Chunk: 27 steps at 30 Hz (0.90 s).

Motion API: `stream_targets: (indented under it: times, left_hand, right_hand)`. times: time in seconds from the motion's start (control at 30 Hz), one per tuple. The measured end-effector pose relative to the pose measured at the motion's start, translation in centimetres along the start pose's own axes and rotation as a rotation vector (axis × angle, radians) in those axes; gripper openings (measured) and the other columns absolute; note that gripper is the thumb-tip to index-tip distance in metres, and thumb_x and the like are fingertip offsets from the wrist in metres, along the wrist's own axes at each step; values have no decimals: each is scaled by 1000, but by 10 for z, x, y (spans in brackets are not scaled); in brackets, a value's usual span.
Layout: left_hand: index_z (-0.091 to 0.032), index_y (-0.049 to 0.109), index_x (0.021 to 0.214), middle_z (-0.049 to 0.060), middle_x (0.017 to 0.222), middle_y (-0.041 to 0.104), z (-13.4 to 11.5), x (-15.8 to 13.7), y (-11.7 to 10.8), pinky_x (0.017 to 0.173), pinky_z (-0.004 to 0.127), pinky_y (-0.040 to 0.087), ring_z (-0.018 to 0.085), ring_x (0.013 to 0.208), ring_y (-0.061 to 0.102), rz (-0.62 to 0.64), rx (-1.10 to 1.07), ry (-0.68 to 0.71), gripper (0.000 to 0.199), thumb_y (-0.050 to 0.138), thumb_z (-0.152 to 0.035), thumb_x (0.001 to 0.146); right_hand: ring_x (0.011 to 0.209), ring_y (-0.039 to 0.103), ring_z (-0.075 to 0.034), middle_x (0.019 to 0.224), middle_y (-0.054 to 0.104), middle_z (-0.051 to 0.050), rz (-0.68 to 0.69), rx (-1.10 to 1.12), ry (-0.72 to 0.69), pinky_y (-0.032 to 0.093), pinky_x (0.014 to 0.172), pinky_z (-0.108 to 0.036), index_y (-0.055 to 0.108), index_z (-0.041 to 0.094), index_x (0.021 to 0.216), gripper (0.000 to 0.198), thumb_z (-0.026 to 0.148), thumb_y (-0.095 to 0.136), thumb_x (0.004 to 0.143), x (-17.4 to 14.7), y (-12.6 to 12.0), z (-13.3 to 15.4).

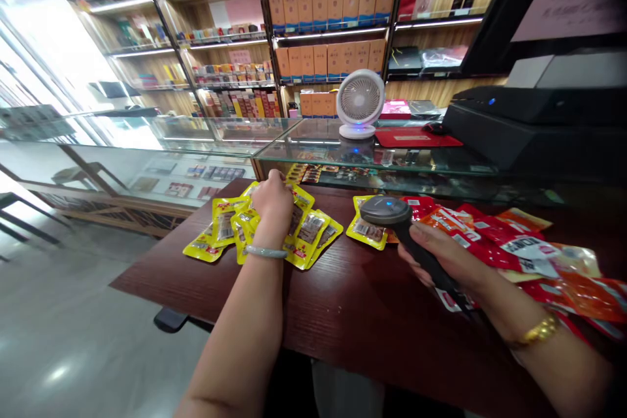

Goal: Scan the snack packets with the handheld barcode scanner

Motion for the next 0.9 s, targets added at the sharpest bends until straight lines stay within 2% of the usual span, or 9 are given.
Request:
stream_targets:
  times: [0.1, 0.23, 0.33, 0.47, 0.7, 0.83, 0.9]
  left_hand:
    - [-24, 66, 102, 5, 91, 72, -1, 3, 1, 71, 29, 43, 22, 85, 65, -46, -301, 19, 26, 62, -36, 80]
    - [-17, 67, 87, 2, 73, 68, -8, 1, 24, 60, 23, 42, 14, 65, 59, 46, -831, -37, 27, 69, -38, 71]
    - [-16, 62, 78, -1, 65, 63, -21, -12, 47, 56, 21, 41, 10, 58, 56, 141, -1066, -89, 26, 73, -35, 65]
    - [-18, 56, 76, -5, 61, 58, -40, -33, 66, 51, 19, 39, 8, 51, 52, 268, -1213, -157, 24, 73, -31, 65]
    - [-17, 51, 70, -9, 53, 47, -49, -44, 66, 41, 16, 26, 3, 41, 37, 328, -1244, -225, 31, 78, -32, 65]
    - [-18, 52, 76, -9, 55, 49, -54, -51, 76, 41, 15, 28, 3, 41, 41, 430, -1349, -272, 28, 76, -29, 68]
    - [-17, 54, 79, -7, 58, 53, -60, -61, 85, 43, 16, 34, 4, 42, 45, 530, -1362, -284, 25, 75, -24, 69]
  right_hand:
    - [32, 44, -5, 61, 54, 6, 33, 7, 7, 38, 31, -17, 46, 22, 88, 35, 56, 56, 89, -1, 2, -1]
    - [34, 45, -5, 64, 55, 6, 78, -26, -8, 40, 32, -16, 47, 21, 92, 34, 55, 54, 90, -4, 6, 1]
    - [35, 46, -4, 64, 54, 5, 123, -79, -1, 40, 33, -15, 48, 20, 92, 35, 55, 53, 91, -7, 9, 1]
    - [35, 48, -5, 66, 55, 5, 177, -134, 42, 39, 33, -14, 48, 21, 101, 36, 55, 54, 91, -7, 12, -4]
    - [38, 49, -4, 69, 55, 5, 221, -161, 98, 40, 34, -12, 47, 20, 104, 34, 51, 53, 93, -9, 15, -8]
    - [37, 49, -4, 68, 55, 5, 206, -148, 99, 39, 33, -12, 46, 20, 102, 34, 52, 53, 93, -8, 13, -10]
    - [37, 48, -4, 67, 55, 5, 193, -146, 98, 40, 33, -13, 46, 20, 103, 34, 52, 52, 93, -7, 11, -11]
Point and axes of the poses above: each hand's wrist, its own x-axis towards the middle knuckle, its own y-axis out of the palm, z = x × y, the point moved 4 cm from there along x, towards the middle knuckle
